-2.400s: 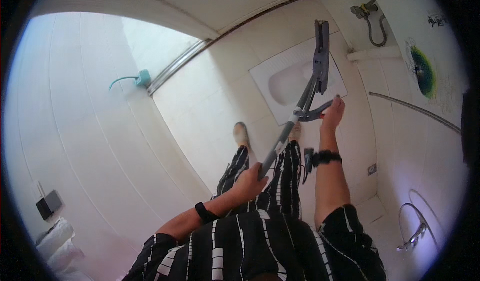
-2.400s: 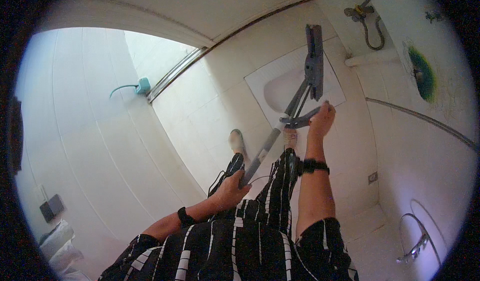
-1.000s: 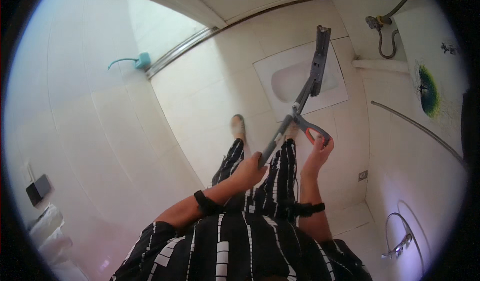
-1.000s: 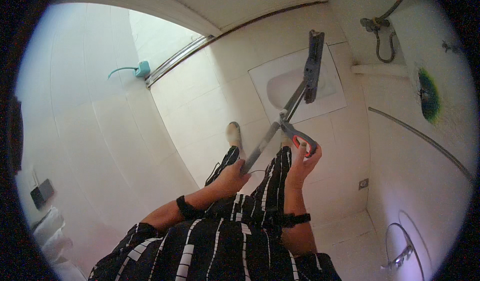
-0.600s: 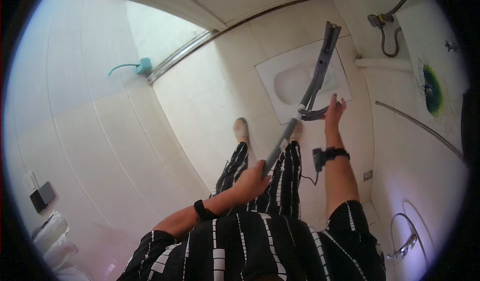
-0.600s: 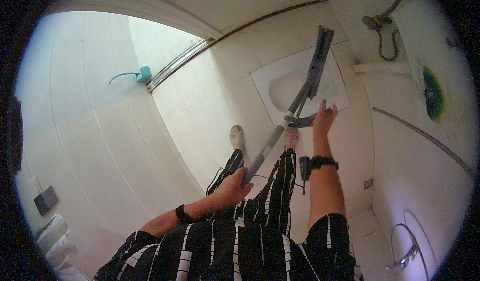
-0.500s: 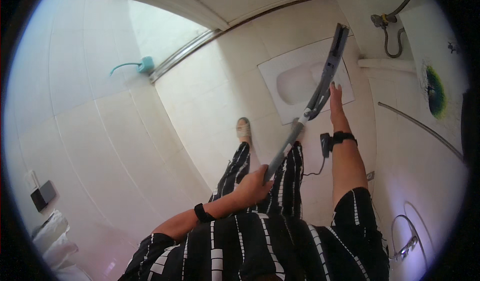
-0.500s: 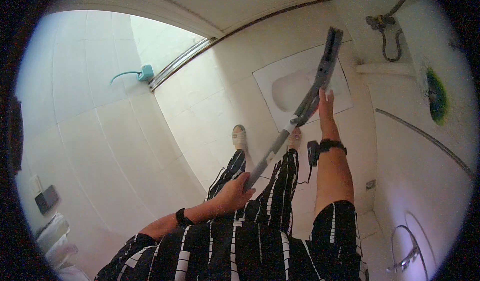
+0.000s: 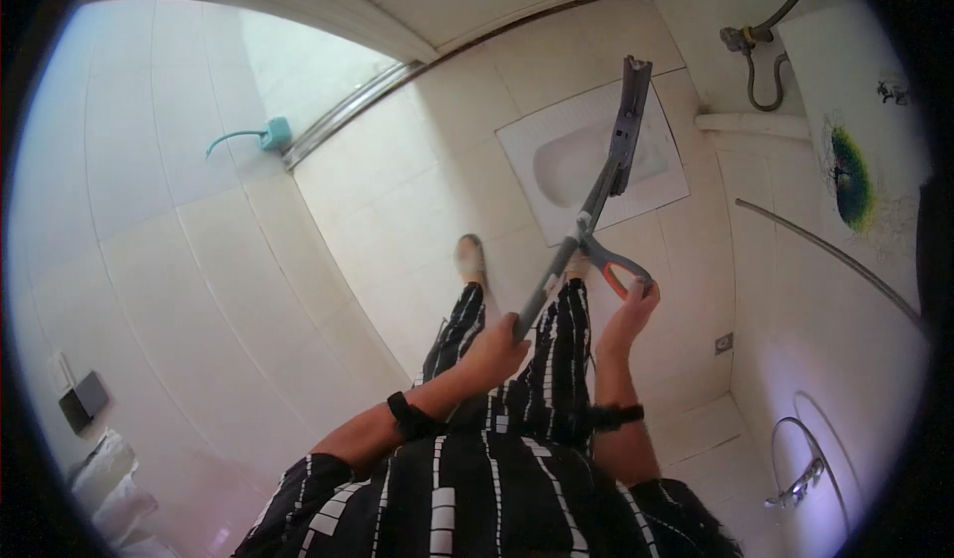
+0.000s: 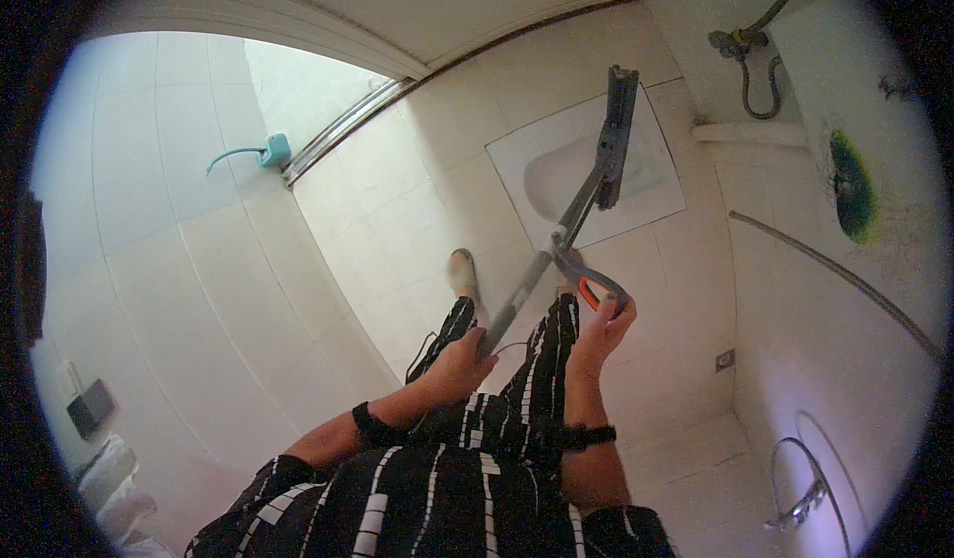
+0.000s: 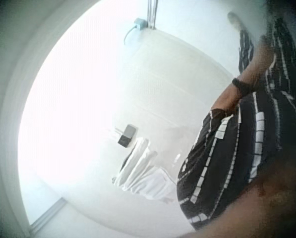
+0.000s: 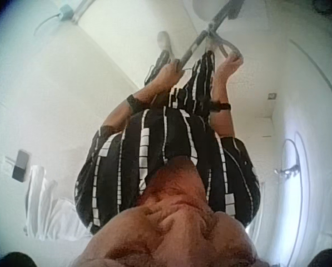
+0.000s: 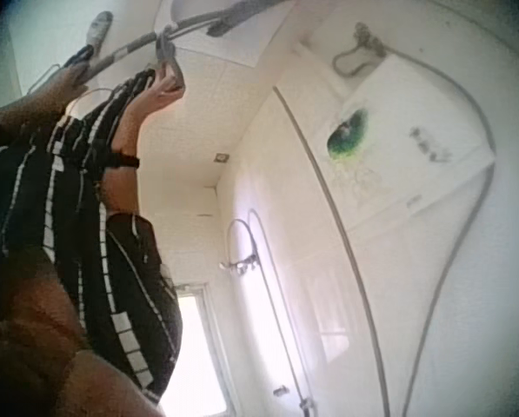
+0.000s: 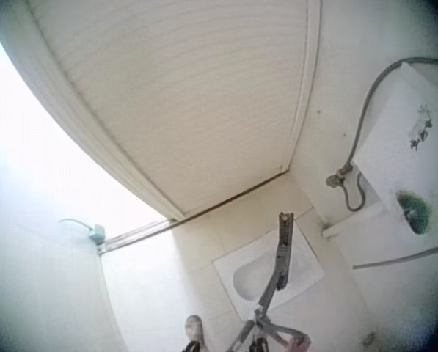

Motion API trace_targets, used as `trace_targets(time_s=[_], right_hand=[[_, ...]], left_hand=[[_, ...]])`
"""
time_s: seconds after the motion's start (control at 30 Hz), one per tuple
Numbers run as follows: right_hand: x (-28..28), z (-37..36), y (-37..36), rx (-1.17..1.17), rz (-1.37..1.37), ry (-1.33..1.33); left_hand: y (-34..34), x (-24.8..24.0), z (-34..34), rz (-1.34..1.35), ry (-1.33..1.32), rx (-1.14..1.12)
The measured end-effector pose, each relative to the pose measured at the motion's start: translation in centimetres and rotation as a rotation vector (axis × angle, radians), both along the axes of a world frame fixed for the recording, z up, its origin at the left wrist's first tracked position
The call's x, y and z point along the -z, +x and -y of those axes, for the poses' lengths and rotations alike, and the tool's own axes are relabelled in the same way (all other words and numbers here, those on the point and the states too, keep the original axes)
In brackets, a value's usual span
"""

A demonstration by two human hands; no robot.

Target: The recorder uses a squeegee to clean water off the bathroom floor and walls.

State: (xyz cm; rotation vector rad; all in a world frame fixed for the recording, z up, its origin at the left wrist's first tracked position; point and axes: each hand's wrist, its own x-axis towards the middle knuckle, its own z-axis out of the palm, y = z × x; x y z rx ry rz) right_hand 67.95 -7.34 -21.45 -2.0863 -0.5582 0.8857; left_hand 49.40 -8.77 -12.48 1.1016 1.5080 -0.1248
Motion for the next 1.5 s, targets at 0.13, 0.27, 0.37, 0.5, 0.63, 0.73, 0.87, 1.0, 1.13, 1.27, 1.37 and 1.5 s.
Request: trace_targets(time_s=[0.13, 0.27, 0.37, 0.5, 0.63, 0.73, 0.87, 1.0, 1.13, 1.27, 1.37, 1.5], right_hand=[[6.0, -2.1, 3.1, 0.123, -0.064, 0.045], [8.4, -7.5, 4.9, 0.022, -0.071, -0.004], [12.5, -9.5, 9.0, -0.014, -0.182, -0.249], [8.0, -7.7, 0.6, -0.075, -0.902, -0.307], [8.8, -3.9, -2.9, 0.312, -1.107, -0.213], [9.0, -4.2, -4.8, 0.404, -0.998, -0.221], [10.2, -5.4, -6.9, 0.462, -0.972, -0.29], [11.7, -3.6, -5.9, 0.336, -0.9, -0.144], [8.8, -1.0, -6.2, -0.151, -0.972, -0.052], [4.8, 0.5, -11.1, 0.075, -1.141, -0.115], [3.2, -0.9, -11.2, 0.22, -1.138, -0.038], [4.7, -4.3, -10.1, 0.056, -0.978, 0.02]], left_hand=[[0.2, 0.8, 0.7, 0.049, -0.031, -0.018], [0.2, 0.3, 0.9, 0.075, 0.002, -0.009], [1.4, -1.1, -0.2, 0.101, -0.082, 0.041], [-0.7, -0.8, 1.1, 0.082, 0.012, 0.037], [-0.4, -0.8, 0.3, 0.137, -0.082, 0.049], [-1.4, -0.1, -0.4, 0.145, -0.12, 0.097], [-4.5, -1.9, -0.6, 0.05, 0.056, 0.415], [-5.2, -3.5, 0.2, 0.105, -0.033, 0.469], [-4.4, -0.9, 0.1, 0.16, -0.017, 0.363], [-4.1, 1.6, -0.5, 0.127, 0.134, 0.323], [-4.4, 1.9, -0.6, 0.172, 0.157, 0.28], [-3.3, -1.3, -4.1, 0.207, -0.093, 0.157]])
